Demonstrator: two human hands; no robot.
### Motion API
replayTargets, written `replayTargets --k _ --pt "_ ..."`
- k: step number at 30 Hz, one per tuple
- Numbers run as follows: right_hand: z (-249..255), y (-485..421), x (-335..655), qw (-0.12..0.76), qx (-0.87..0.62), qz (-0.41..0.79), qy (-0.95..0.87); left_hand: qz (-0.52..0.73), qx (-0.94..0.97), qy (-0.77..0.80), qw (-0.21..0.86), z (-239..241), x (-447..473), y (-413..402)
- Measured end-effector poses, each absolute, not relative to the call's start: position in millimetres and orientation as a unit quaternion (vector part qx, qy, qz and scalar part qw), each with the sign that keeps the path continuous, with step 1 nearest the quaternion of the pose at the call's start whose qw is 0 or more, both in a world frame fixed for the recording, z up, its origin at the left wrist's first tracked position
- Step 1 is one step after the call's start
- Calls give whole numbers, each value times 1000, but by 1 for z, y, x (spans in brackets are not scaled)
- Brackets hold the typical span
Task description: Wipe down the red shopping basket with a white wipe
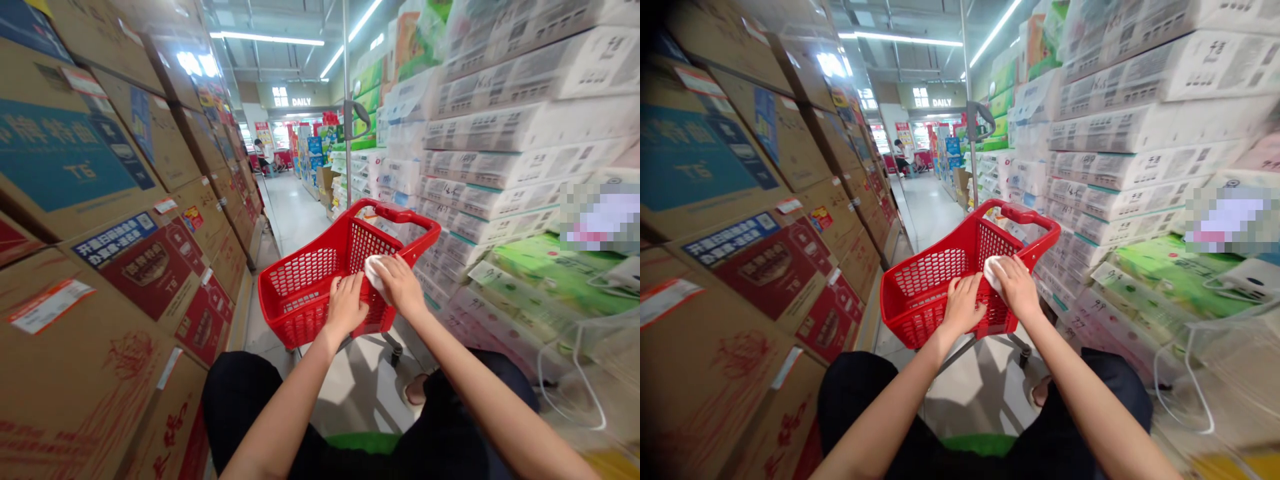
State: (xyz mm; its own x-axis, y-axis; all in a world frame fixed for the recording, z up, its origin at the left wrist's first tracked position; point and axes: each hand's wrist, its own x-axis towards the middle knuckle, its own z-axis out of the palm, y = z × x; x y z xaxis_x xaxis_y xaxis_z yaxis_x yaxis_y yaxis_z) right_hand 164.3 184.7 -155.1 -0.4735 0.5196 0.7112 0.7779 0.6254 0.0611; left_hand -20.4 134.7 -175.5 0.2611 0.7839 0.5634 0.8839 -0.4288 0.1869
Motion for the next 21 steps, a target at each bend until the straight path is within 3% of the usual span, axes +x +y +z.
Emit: replayTargets --k 7,11,15,21 --pt "-147 178 192 277 -358 -219 -864 -309 -792 -523 60 -175 -26 136" --pt "-129 189 230 329 -447 -248 -794 -309 -793 -522 55 -176 -24 138" --pt "-141 184 207 336 -450 -239 -792 -312 -794 -518 55 -176 -17 141" --pt "-155 171 174 274 -418 -230 -835 -306 -799 -515 62 -177 -13 143"
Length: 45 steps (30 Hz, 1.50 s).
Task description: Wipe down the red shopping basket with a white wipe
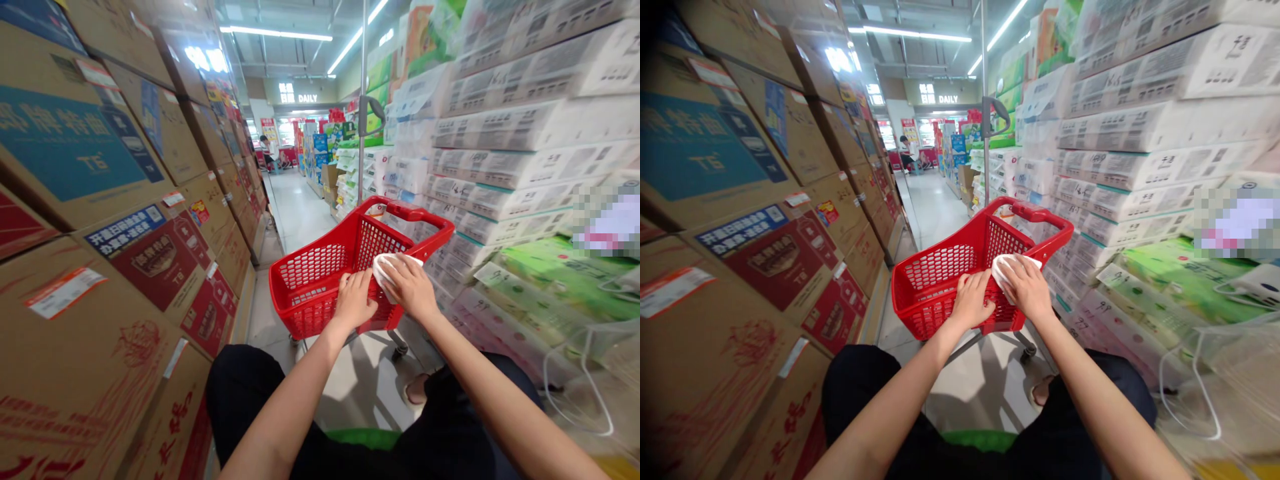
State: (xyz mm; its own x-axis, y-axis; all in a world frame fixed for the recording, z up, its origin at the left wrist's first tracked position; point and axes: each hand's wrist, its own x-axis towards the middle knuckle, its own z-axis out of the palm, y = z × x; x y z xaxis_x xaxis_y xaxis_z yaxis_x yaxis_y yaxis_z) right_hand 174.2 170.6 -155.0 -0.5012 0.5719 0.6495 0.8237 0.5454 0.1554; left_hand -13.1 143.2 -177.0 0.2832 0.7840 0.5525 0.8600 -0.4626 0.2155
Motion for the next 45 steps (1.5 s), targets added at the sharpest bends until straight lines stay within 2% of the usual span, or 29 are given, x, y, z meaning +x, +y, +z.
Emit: replayTargets --k 7,12,17,26,33,40,45 --pt "-132 182 225 262 -477 -264 -797 -299 -798 -519 62 -178 -12 143" --pt "-136 172 219 252 -535 -279 -757 -298 -795 -523 65 -178 -9 142" --pt "-139 163 214 227 -572 -243 -750 -291 -797 -524 72 -178 -9 140" --pt "-136 156 198 265 -544 -210 -768 -289 -794 -528 80 -176 -3 137" --pt "-150 142 172 205 -496 -159 -829 -291 -796 -524 78 -176 -2 134" --pt "-135 150 202 235 -539 -206 -782 -293 -800 -519 68 -176 2 130" --pt "-147 136 183 208 -508 -178 -817 -289 -803 -518 66 -177 3 128"
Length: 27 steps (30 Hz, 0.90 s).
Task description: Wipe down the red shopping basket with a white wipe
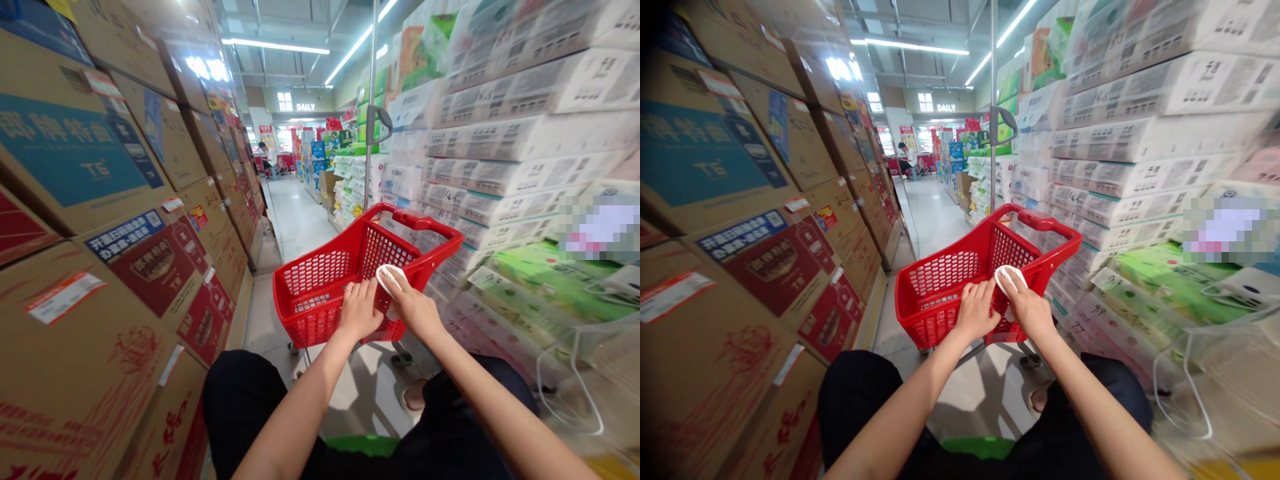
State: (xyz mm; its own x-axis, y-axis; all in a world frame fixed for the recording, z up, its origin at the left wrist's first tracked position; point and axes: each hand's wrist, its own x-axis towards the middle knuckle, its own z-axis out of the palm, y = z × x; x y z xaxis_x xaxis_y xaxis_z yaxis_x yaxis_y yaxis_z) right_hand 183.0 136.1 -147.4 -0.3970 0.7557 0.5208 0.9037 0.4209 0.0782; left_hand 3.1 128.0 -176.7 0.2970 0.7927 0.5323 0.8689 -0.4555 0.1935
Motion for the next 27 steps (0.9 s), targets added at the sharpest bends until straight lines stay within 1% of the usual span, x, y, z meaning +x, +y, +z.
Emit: replayTargets --k 3,8,13,16,21,24,27 --pt "-141 137 192 204 -502 -173 -823 -283 -806 -515 69 -177 1 126" --pt "-137 140 203 231 -535 -192 -790 -285 -807 -513 74 -178 3 124" --pt "-153 126 178 210 -524 -165 -809 -281 -805 -514 89 -178 6 126" --pt "-148 127 185 206 -510 -163 -819 -272 -812 -506 103 -178 3 127" --pt "-130 143 221 241 -526 -207 -789 -267 -813 -506 104 -177 2 126" --pt "-129 146 221 259 -527 -240 -773 -272 -809 -513 90 -176 4 126" --pt "-134 143 210 296 -505 -267 -766 -273 -809 -514 87 -175 5 126"
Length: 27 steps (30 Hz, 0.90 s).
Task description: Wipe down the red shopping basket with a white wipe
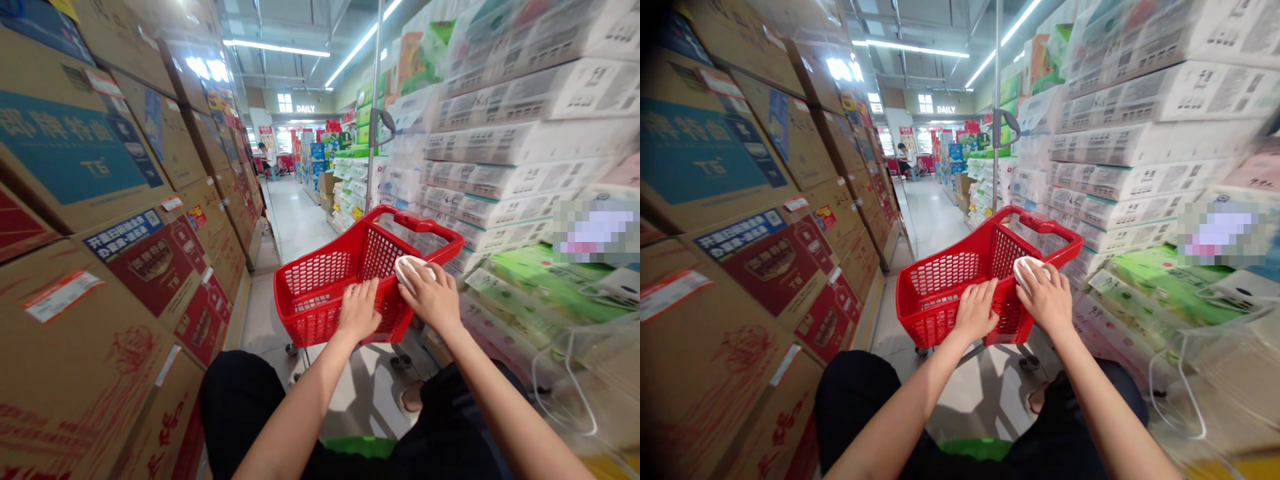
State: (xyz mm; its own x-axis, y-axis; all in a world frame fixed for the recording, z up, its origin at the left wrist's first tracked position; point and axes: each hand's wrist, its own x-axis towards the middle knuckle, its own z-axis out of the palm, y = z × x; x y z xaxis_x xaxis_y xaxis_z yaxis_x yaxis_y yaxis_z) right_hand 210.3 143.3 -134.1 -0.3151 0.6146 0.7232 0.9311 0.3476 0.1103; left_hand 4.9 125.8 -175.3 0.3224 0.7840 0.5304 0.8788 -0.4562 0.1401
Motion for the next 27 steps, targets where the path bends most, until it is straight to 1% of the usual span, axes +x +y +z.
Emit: replayTargets --k 5,9,14,18,20,23,25,27 --pt "-139 150 205 339 -454 -255 -784 -277 -809 -511 89 -177 3 126" --pt "-146 157 196 347 -458 -233 -785 -280 -807 -512 89 -178 4 126" --pt "-159 152 174 295 -415 -218 -833 -282 -803 -517 86 -177 5 127" --pt "-152 154 190 260 -393 -216 -855 -276 -810 -510 91 -176 1 126" --pt "-144 159 208 270 -407 -227 -842 -274 -814 -504 94 -176 0 125" --pt "-139 166 223 310 -437 -239 -810 -275 -813 -504 100 -176 2 124" --pt "-143 165 218 325 -437 -237 -805 -276 -809 -508 105 -177 5 124" --pt "-152 161 203 321 -425 -229 -815 -275 -806 -512 108 -177 7 123"
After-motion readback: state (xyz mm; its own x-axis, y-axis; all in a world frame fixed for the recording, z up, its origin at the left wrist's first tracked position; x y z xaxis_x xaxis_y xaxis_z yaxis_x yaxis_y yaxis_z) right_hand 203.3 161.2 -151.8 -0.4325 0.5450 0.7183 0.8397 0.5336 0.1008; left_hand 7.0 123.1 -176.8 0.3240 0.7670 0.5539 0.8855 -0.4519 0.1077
